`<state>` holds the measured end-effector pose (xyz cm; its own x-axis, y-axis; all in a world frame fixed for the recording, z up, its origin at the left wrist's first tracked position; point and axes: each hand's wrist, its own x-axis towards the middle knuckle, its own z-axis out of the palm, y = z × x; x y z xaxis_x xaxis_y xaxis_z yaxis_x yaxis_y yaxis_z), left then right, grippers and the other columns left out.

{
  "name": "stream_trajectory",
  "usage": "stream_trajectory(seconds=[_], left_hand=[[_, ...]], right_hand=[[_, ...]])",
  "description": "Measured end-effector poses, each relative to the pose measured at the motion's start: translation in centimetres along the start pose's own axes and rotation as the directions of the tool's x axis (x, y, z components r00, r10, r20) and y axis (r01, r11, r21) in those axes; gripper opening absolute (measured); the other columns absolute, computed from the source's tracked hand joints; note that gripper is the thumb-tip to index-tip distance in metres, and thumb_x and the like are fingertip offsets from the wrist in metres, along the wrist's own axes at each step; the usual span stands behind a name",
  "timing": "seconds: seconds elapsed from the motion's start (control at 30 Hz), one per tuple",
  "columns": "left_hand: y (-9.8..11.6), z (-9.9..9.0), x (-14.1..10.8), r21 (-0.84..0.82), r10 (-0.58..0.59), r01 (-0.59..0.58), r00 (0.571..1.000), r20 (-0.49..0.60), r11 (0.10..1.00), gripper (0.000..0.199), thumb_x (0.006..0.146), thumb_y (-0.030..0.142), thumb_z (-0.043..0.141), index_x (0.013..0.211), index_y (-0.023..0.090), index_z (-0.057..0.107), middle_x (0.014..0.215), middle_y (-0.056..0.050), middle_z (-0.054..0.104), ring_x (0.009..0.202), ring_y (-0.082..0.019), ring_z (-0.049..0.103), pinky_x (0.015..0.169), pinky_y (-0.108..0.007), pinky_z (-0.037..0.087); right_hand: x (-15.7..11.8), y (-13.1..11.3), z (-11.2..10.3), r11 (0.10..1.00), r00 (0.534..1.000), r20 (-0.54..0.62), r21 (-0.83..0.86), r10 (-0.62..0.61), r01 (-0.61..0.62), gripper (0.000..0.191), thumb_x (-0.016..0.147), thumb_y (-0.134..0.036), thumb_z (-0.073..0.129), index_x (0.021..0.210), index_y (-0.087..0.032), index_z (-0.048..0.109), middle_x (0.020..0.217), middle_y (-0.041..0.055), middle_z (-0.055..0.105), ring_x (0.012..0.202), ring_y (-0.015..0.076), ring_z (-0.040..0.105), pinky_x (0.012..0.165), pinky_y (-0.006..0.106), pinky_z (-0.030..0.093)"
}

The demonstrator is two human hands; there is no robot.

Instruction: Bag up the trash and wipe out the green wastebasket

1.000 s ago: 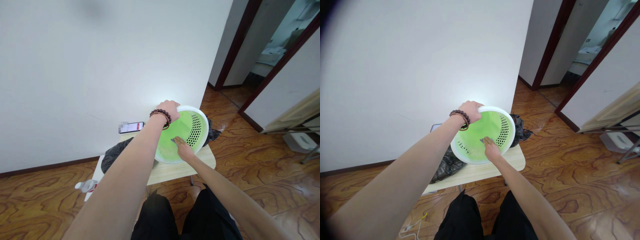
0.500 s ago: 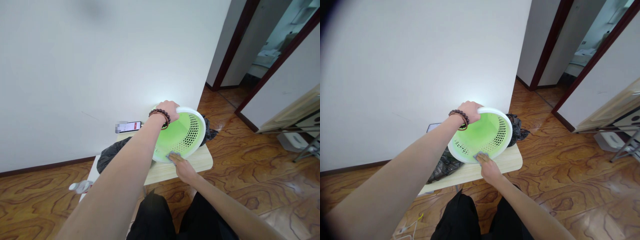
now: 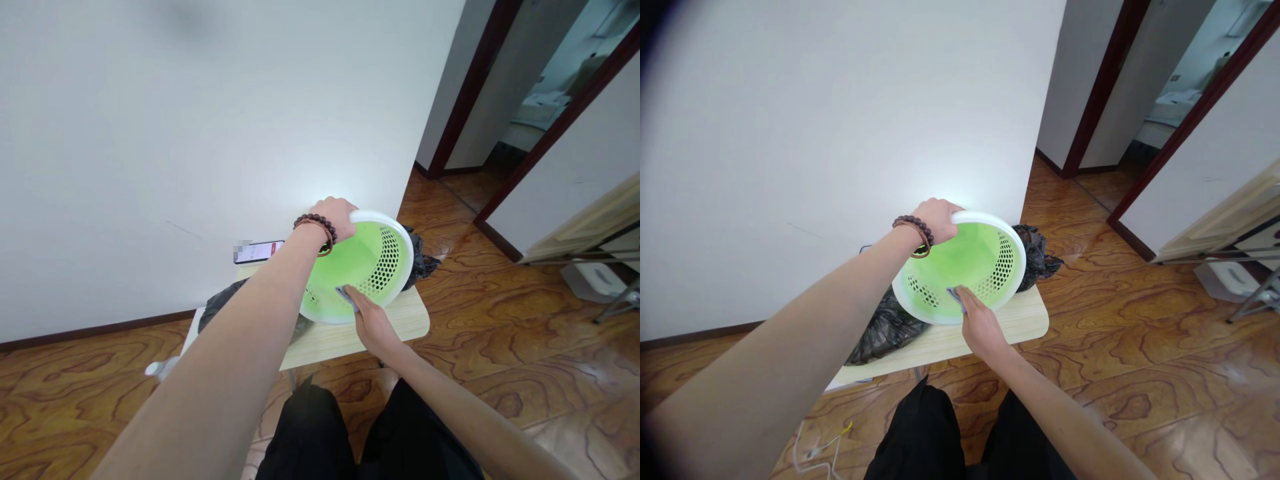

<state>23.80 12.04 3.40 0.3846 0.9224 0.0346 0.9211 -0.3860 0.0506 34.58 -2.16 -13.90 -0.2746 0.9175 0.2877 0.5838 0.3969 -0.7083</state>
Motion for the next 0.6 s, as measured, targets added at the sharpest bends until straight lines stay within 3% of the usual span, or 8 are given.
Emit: stream_trajectory(seconds=[0.13,0.23,0.37,0.6], left_hand=[[0.0,0.2,0.2,-0.006,0.005,-0.005,1.0,0.023,1.0,0.047,0.062,0.028,0.049,0.108,0.031,0.059,0.078,-0.004,0.063,0.067,-0.017,0.056,0.057,-0.026,0.041],[0.0,0.2,0.2,-0.014,0.007,-0.007,1.0,0.025,1.0,0.046,0.063,0.028,0.049,0.108,0.031,0.059,0.079,-0.004,0.063,0.069,-0.017,0.056,0.059,-0.026,0.042],[0.2,0.0,0.0,-0.014,0.006,-0.005,1.0,0.018,1.0,0.044,0.062,0.027,0.05,0.104,0.032,0.061,0.08,-0.004,0.063,0.071,-0.018,0.057,0.058,-0.026,0.041],[0.4,-0.3,-0.1,-0.022,-0.015,0.015,1.0,0.018,1.0,0.044,0.062,0.027,0.052,0.104,0.032,0.061,0.081,-0.004,0.064,0.072,-0.018,0.057,0.059,-0.026,0.042]], right_hand=[[5.8,2.0,2.7,0.989,0.994,0.067,-0.132,0.081,-0.072,0.055,0.077,-0.002,0.03,0.13,-0.013,0.033,0.134,0.0097,0.037,0.121,0.0171,0.036,0.099,0.034,0.033],[7.1,3.7,5.2,0.966,0.965,0.192,-0.223,0.177,-0.133,0.051,0.078,-0.007,0.035,0.128,-0.012,0.037,0.132,0.0106,0.04,0.121,0.0186,0.036,0.099,0.035,0.032],[5.5,4.5,6.0,0.967,0.968,0.208,-0.241,0.139,-0.087,0.053,0.076,-0.005,0.034,0.128,-0.013,0.038,0.134,0.0082,0.038,0.124,0.0161,0.031,0.102,0.033,0.028],[-0.1,2.7,2.4,0.978,0.962,0.27,-0.187,-0.04,0.093,0.058,0.073,-0.002,0.031,0.129,-0.015,0.036,0.134,0.0063,0.038,0.123,0.0145,0.032,0.103,0.034,0.028]])
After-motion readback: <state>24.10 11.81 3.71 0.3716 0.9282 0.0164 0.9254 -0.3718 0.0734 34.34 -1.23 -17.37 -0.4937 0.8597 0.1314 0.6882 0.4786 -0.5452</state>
